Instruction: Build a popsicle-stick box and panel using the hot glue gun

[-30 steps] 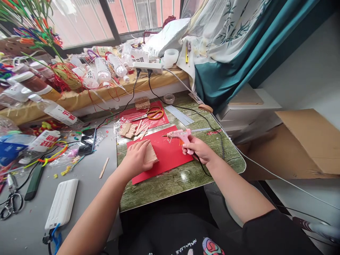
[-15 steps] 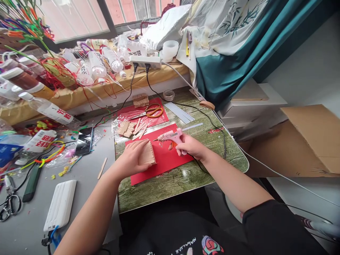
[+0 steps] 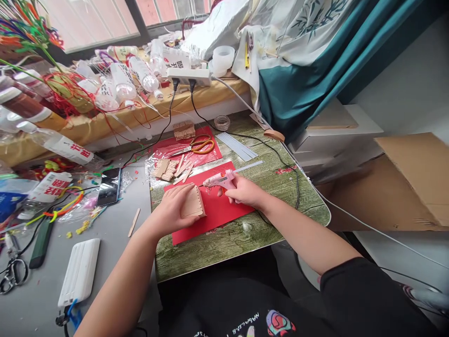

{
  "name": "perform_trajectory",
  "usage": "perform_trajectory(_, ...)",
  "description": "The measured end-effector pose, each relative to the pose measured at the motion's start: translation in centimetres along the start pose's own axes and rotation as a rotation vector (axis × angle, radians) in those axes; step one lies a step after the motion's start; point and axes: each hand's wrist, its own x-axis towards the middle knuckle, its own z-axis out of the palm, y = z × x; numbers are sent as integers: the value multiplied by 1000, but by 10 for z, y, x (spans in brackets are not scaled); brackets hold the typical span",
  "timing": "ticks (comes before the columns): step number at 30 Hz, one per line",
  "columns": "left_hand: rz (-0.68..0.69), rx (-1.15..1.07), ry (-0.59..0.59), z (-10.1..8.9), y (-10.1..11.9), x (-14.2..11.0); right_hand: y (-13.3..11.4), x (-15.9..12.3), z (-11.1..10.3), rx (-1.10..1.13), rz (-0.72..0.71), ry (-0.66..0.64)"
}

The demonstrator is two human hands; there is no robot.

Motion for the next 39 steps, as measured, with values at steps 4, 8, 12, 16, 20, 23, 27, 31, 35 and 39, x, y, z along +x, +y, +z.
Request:
perform_trajectory(4, -6, 8, 8, 0, 1, -1, 1, 2, 4, -69, 0, 18)
perform_trajectory(8, 2, 9, 5, -2, 3, -1, 4, 4, 7, -77, -47, 69)
perform_trajectory(12, 2, 16, 1, -4, 2, -1, 6, 5, 10, -89, -115, 50)
perform_trajectory(16, 5, 21, -7, -3, 0, -1, 10, 8, 12, -61, -140, 41)
perform_trajectory(20, -2, 22, -8, -1, -1, 0, 13, 9, 14, -33, -142, 50)
perform_trajectory(23, -1, 23, -4, -1, -2, -1, 11, 9, 16, -19, -127, 53)
perform_trajectory(27, 26, 26, 11, 0, -2, -1, 9, 9, 16, -7, -102, 54)
perform_trajectory(31, 45, 20, 35, 2, -4, -1, 13, 9, 15, -11, -34, 94)
perform_trajectory(35, 53, 21, 35, 3, -5, -1, 15, 9, 15, -59, -25, 104)
perform_trajectory(39, 43, 10, 31, 1, -4, -2, 11, 7, 16, -88, -2, 105)
